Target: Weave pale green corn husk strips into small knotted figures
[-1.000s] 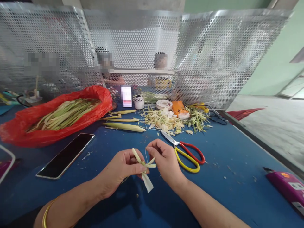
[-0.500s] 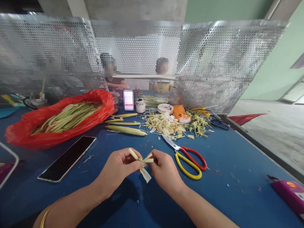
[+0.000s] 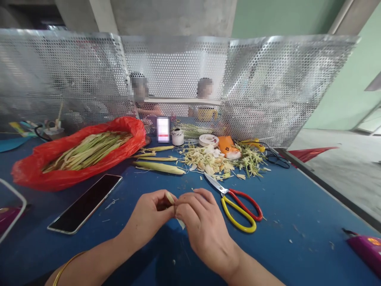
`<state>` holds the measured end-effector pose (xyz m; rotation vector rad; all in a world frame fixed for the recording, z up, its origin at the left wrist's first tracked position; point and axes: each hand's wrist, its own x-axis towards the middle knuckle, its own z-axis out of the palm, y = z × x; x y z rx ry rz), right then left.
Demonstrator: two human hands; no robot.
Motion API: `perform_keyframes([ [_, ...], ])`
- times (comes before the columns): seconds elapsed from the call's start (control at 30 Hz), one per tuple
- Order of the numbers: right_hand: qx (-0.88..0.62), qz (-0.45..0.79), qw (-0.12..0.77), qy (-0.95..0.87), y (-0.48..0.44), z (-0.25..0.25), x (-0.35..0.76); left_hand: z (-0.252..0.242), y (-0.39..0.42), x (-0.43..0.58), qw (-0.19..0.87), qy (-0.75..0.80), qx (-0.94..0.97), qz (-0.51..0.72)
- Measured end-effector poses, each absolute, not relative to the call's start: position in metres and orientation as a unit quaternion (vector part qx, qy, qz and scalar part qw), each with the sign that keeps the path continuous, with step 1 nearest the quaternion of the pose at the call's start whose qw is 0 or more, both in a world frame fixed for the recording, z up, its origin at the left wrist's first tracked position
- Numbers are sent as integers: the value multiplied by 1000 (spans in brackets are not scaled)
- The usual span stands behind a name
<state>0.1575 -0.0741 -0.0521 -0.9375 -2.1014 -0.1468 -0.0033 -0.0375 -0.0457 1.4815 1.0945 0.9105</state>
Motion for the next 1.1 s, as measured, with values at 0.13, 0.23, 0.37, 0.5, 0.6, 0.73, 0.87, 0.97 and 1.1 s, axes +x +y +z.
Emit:
perform_keyframes([
  [0.13, -404, -18, 418, -814, -73, -54, 158, -47, -40, -2, 559, 444, 611, 343],
  [0.23, -450, 30, 430, -782, -73, -54, 158, -46, -42, 0, 576, 438, 607, 328],
  [0.37, -509, 142, 441, -725, -73, -51, 158, -44, -44, 1, 575, 431, 626, 302],
  [0.5, -543, 219, 439, -682, -71, -52, 158, -43, -48, -1, 516, 425, 691, 275],
  [0.6, -569, 313, 425, -630, -68, -54, 159, -41, -50, -3, 453, 412, 750, 249],
  [0.73, -556, 465, 407, -555, -60, -57, 162, -38, -51, -4, 441, 391, 769, 247],
  [0.87, -519, 561, 408, -499, -56, -60, 164, -36, -52, -2, 491, 382, 737, 264],
  [0.97, -498, 607, 408, -466, -54, -63, 164, -36, -50, -2, 543, 384, 687, 292],
  [1.1, -487, 593, 413, -491, -54, -67, 162, -35, -43, -4, 582, 428, 588, 363],
])
